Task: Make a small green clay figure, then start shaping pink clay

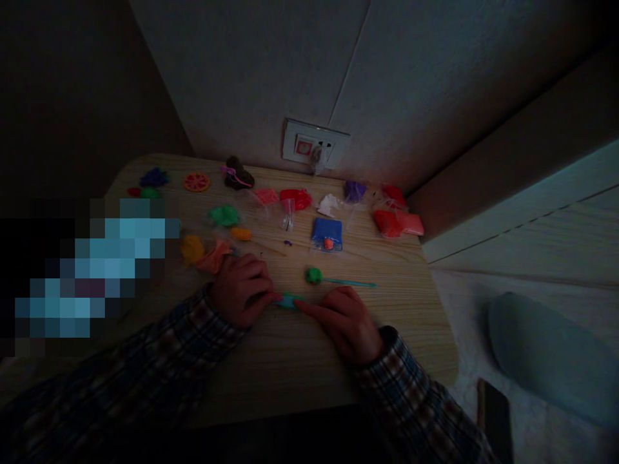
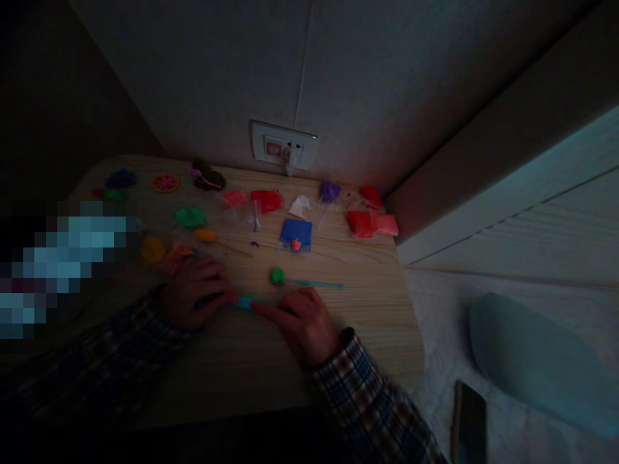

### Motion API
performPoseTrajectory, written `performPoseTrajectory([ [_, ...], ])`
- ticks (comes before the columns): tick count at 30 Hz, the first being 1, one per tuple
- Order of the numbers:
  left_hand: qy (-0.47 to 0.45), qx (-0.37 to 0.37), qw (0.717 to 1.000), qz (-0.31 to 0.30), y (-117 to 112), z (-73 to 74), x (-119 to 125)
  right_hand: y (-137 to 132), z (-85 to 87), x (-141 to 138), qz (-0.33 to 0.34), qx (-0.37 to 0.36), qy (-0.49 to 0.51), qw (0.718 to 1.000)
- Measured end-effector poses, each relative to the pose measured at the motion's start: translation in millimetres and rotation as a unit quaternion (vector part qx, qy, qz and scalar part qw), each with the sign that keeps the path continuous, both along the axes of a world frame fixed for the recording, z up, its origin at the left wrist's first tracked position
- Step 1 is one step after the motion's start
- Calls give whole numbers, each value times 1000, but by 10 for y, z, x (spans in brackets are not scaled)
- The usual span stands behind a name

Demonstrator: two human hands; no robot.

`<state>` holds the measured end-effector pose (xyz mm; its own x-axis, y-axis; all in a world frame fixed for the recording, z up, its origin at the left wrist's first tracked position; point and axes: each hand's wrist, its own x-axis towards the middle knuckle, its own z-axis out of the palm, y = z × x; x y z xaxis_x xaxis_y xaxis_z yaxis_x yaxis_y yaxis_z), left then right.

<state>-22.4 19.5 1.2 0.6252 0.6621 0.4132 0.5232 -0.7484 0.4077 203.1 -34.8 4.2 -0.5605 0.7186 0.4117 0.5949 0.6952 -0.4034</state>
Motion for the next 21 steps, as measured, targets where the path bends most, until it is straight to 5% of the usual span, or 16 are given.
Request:
performPoseTrajectory([
  [6, 3, -15, 1000, 4, -20, -4, -17, -18, -12, -11, -1, 30, -1, 1000],
  [15, -42, -36, 997, 52, -52, 91, 34, -40, 48, 80, -40, -44, 98, 993],
  [21, 12, -43, 998, -32, -124, 15, 170, -87, 38, 94, -129, -113, 184, 968],
])
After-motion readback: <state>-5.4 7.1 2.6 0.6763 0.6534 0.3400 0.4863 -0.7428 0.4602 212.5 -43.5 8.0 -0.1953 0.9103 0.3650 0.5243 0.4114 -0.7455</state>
